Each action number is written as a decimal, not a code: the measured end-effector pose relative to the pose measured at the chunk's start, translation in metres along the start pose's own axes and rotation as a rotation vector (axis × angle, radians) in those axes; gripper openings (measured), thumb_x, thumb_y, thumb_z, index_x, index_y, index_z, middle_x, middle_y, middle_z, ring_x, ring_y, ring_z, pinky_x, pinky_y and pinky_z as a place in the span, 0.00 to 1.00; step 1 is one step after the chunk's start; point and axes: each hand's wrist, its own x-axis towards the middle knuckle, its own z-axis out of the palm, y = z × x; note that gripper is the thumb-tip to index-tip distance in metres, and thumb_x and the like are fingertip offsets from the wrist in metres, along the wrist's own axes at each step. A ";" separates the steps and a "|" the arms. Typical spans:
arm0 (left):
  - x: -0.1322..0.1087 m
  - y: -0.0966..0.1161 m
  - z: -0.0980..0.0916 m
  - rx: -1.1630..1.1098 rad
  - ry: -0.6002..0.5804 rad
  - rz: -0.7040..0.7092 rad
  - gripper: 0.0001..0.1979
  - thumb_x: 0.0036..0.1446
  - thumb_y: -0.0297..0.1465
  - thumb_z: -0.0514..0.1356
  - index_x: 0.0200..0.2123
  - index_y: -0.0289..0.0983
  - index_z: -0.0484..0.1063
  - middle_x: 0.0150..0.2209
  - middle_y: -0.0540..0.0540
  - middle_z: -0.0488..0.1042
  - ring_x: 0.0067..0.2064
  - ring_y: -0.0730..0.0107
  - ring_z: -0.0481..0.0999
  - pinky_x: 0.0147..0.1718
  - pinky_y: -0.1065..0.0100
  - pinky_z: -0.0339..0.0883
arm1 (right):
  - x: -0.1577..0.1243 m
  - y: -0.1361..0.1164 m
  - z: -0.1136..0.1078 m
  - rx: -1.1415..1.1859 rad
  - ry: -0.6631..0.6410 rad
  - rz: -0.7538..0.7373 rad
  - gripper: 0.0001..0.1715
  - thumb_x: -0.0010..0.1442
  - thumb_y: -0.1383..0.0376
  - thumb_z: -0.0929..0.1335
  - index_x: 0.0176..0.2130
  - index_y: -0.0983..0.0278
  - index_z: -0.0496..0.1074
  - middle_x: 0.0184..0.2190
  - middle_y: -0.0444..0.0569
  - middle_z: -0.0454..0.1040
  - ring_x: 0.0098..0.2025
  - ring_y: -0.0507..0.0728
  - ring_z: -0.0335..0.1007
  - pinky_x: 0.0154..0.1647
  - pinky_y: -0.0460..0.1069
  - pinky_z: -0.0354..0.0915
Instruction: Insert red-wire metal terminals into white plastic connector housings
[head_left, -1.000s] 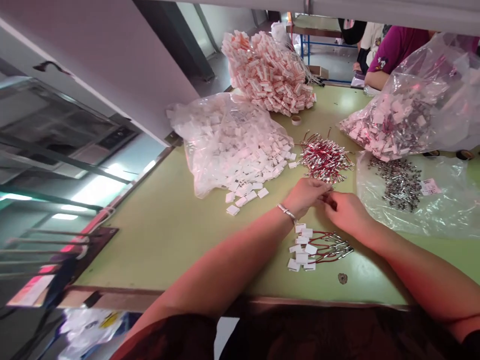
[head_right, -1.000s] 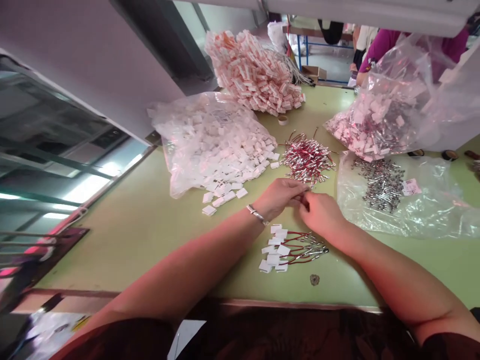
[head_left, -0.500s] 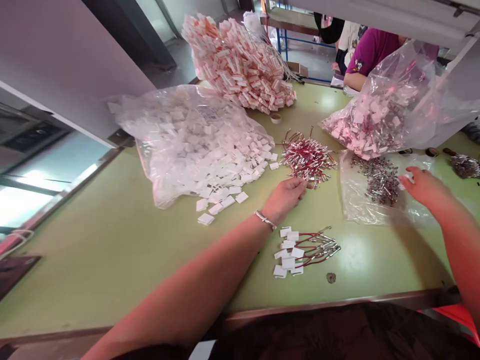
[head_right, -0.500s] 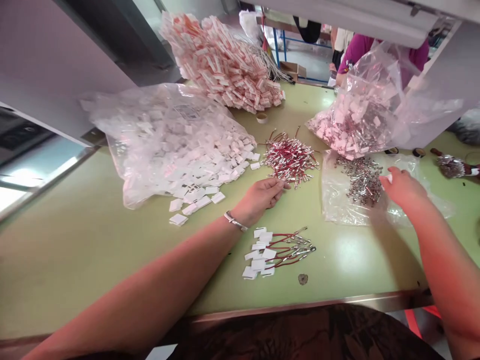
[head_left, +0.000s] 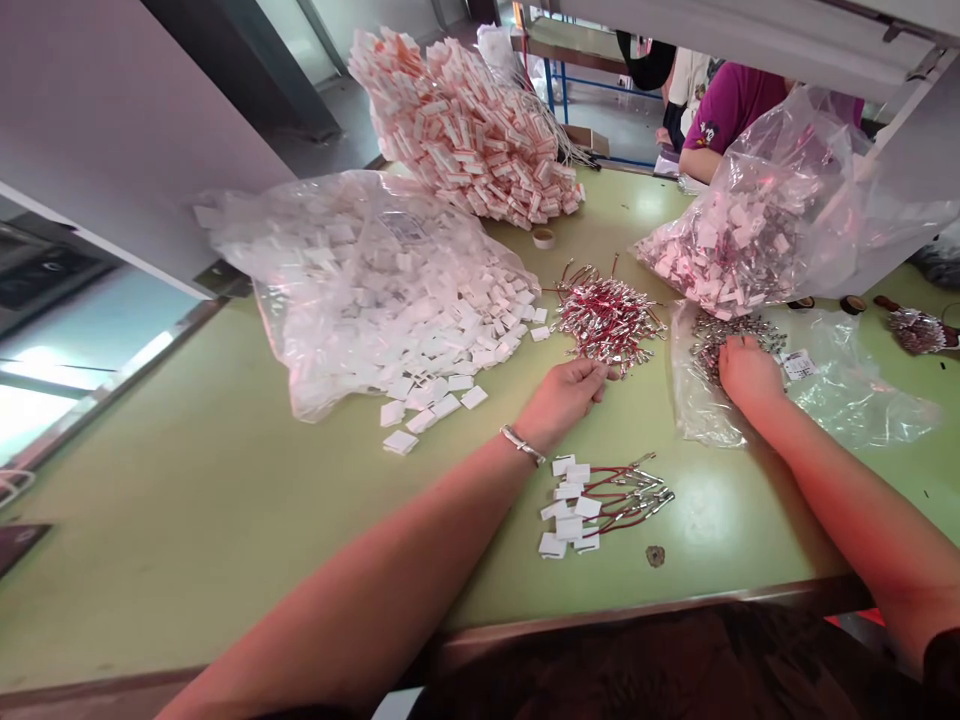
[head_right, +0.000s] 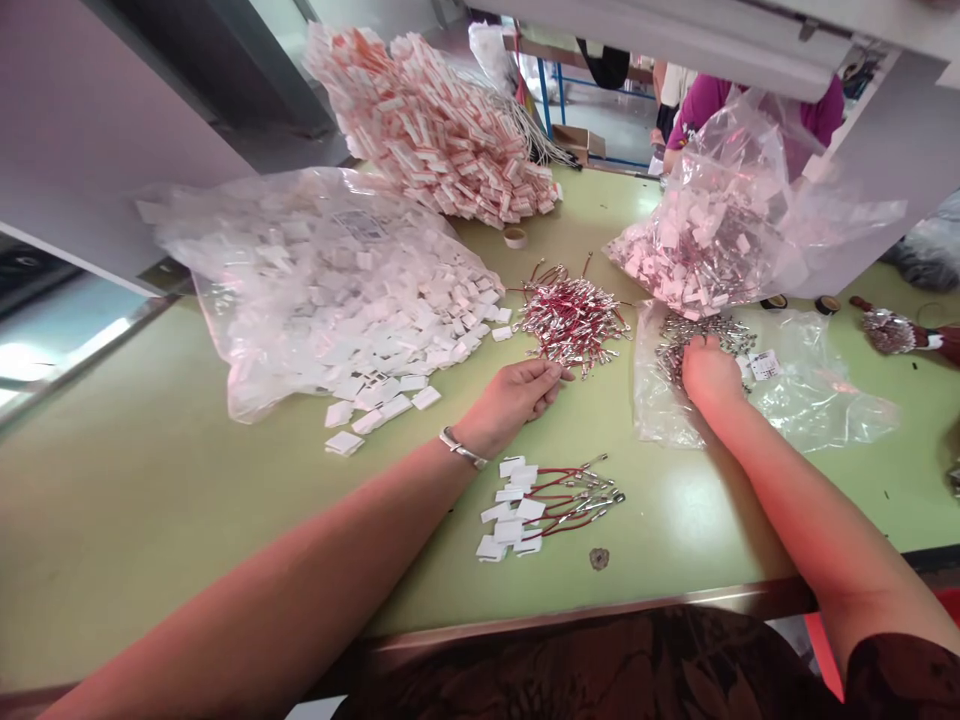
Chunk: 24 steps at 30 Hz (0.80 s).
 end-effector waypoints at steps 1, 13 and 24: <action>0.000 0.000 0.000 0.000 -0.001 0.002 0.16 0.54 0.41 0.58 0.33 0.33 0.74 0.20 0.54 0.61 0.19 0.81 0.54 0.18 0.75 0.47 | 0.002 -0.004 0.000 0.021 0.018 -0.014 0.22 0.67 0.62 0.54 0.48 0.71 0.69 0.45 0.64 0.71 0.36 0.61 0.73 0.33 0.51 0.62; -0.003 0.002 0.001 0.072 -0.017 0.063 0.14 0.53 0.40 0.59 0.35 0.34 0.76 0.20 0.53 0.62 0.22 0.78 0.58 0.21 0.74 0.51 | 0.021 0.015 -0.014 0.543 0.082 -0.040 0.10 0.55 0.57 0.66 0.32 0.59 0.75 0.27 0.45 0.77 0.27 0.56 0.69 0.27 0.49 0.57; -0.008 0.002 0.008 0.080 -0.072 0.174 0.13 0.54 0.38 0.60 0.33 0.33 0.77 0.21 0.53 0.67 0.23 0.78 0.59 0.24 0.72 0.54 | -0.034 -0.048 -0.040 1.245 -0.106 -0.254 0.12 0.54 0.62 0.67 0.40 0.62 0.73 0.28 0.46 0.77 0.28 0.53 0.70 0.32 0.50 0.65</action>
